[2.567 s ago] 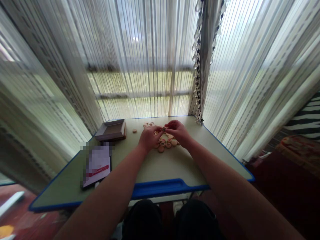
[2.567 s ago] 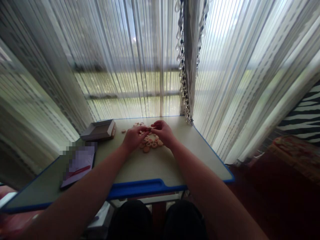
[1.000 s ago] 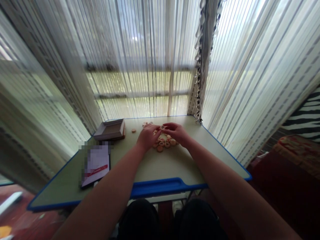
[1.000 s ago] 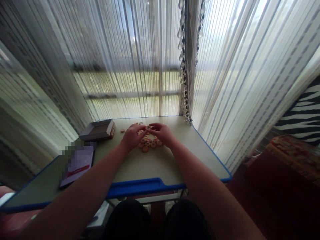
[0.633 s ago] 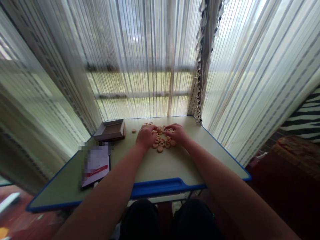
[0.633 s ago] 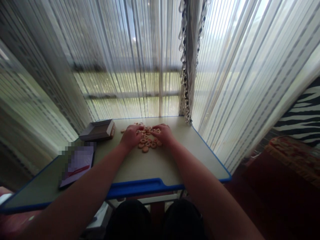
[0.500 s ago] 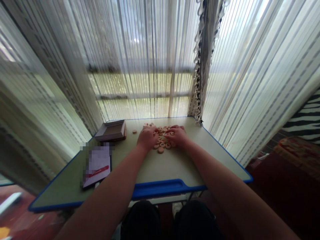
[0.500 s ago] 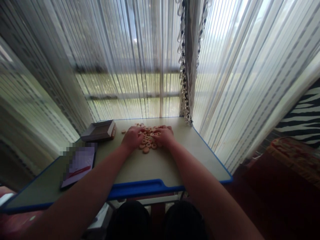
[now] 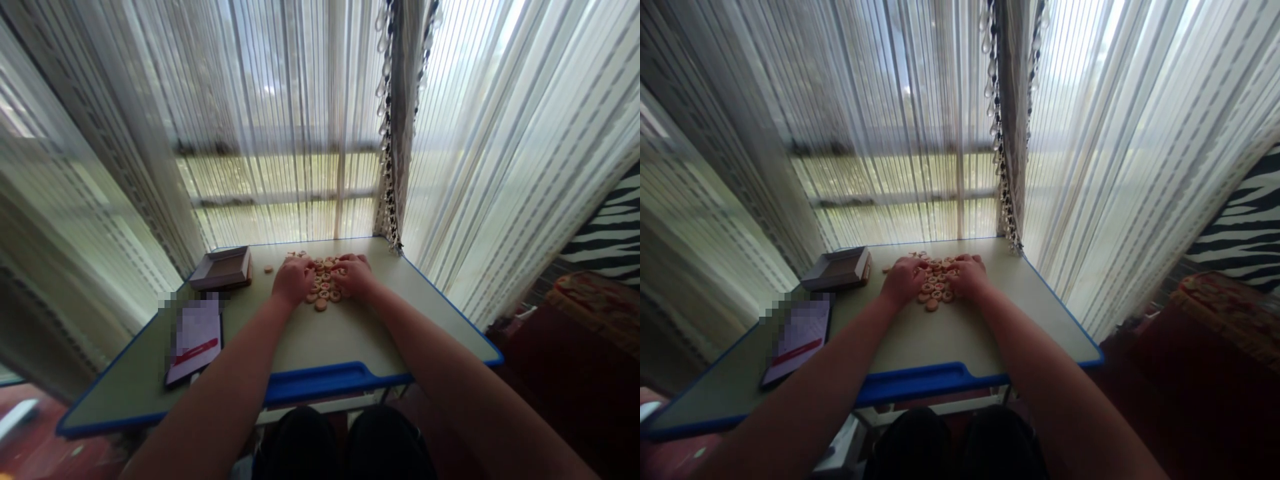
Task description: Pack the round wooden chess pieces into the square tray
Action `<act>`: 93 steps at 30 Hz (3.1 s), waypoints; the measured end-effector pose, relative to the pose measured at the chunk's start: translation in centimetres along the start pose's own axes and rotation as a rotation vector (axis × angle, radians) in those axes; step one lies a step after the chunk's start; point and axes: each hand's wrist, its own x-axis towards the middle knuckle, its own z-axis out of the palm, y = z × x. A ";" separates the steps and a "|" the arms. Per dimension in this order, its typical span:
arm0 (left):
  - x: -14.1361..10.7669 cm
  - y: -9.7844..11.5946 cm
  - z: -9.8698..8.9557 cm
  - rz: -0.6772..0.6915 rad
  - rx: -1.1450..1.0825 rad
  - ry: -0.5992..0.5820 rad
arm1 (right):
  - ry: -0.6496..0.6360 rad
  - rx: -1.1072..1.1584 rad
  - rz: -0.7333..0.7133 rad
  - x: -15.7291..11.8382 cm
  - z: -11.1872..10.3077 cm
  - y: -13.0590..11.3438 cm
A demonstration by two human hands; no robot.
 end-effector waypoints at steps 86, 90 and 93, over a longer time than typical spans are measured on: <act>0.0 -0.7 0.5 0.005 -0.186 -0.229 | -0.155 0.196 -0.218 -0.9 -1.1 -2.0; 0.2 -0.6 0.2 -0.044 -0.124 -0.155 | -0.204 0.098 -0.266 -1.4 -1.4 -2.6; 0.2 -0.6 0.0 -0.039 -0.099 -0.136 | -0.194 0.086 -0.284 -1.4 -1.4 -2.7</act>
